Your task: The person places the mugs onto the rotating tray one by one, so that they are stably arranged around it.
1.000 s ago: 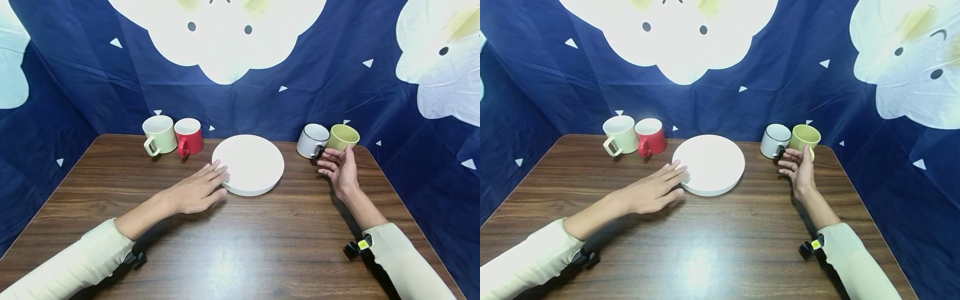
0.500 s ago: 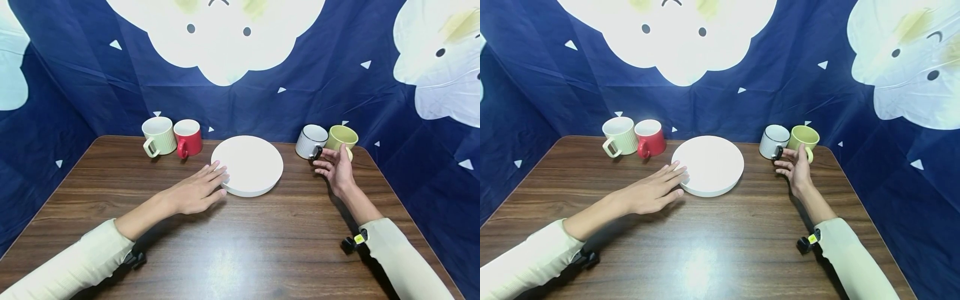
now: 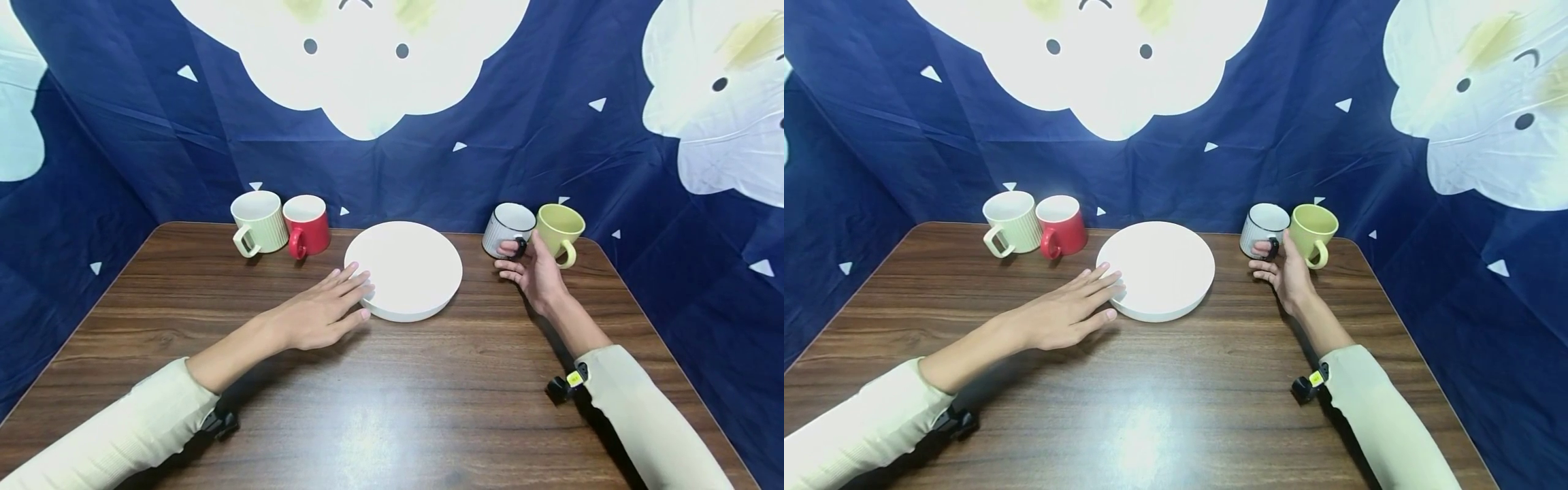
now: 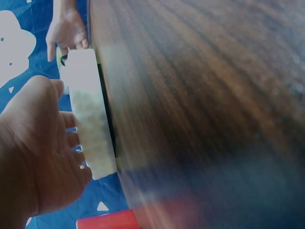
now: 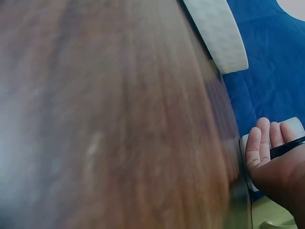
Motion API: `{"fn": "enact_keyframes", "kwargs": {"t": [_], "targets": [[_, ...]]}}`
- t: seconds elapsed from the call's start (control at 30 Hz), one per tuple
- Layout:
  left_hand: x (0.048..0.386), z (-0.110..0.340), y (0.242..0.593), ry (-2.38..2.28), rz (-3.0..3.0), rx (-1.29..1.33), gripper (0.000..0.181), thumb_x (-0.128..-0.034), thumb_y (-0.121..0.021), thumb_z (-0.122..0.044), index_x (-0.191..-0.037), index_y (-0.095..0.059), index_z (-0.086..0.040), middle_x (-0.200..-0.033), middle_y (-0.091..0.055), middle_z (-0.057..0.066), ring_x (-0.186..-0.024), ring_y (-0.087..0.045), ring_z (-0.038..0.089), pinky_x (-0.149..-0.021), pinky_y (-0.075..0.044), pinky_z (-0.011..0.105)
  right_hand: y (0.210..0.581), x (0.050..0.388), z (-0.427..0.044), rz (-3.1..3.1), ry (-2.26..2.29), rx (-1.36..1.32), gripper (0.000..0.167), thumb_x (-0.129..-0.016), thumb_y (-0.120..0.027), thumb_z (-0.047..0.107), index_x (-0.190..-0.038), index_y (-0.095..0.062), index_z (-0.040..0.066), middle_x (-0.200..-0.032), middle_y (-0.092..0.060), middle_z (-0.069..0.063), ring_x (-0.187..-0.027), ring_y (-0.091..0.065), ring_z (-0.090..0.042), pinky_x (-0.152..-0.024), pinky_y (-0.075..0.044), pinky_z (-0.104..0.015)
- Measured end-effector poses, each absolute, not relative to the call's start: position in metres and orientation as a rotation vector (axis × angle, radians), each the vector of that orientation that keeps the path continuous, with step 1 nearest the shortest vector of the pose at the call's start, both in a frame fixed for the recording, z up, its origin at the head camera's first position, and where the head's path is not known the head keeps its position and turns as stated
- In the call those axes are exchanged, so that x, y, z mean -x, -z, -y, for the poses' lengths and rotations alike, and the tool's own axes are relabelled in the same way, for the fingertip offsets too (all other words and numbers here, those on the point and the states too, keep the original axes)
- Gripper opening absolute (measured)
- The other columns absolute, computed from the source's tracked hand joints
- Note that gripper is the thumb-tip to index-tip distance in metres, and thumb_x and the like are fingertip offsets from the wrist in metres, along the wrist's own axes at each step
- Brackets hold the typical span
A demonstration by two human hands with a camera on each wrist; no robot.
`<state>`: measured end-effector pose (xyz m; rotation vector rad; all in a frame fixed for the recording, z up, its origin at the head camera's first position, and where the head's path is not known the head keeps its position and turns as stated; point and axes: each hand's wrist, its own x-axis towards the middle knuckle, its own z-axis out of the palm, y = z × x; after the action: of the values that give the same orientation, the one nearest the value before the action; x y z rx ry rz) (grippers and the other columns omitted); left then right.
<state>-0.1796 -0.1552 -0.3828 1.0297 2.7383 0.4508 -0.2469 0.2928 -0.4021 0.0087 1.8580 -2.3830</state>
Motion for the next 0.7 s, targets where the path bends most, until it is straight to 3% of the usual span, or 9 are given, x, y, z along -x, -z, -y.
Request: {"fn": "enact_keyframes", "kwargs": {"t": [0.23,0.7], "targets": [[0.1796,0.1562,0.3828,-0.459,-2.745,-1.037,0.070,-0.1204,-0.044,-0.052,-0.175,-0.040,-0.009,-0.188,-0.025,0.013,-0.180,-0.008,0.036,-0.145,-0.010,0.061,0.4005,0.2539,-0.2901,-1.859,2.345,-0.006,0.052,-0.123,-0.038,0.048,-0.110,-0.079,0.019,-0.109,-0.082,0.007,-0.092,-0.077,-0.009,-0.080,-0.059,-0.023],[0.1789,0.1564,0.3820,-0.458,-2.742,-1.036,0.069,-0.1202,-0.045,-0.051,-0.175,-0.041,-0.009,-0.188,-0.025,0.013,-0.180,-0.007,0.035,-0.145,-0.009,0.061,0.4027,0.2562,-0.2896,-1.900,2.331,0.045,0.050,-0.125,-0.037,0.033,-0.108,-0.080,0.015,-0.105,-0.086,0.003,-0.085,-0.074,-0.008,-0.075,-0.060,-0.022]]}}
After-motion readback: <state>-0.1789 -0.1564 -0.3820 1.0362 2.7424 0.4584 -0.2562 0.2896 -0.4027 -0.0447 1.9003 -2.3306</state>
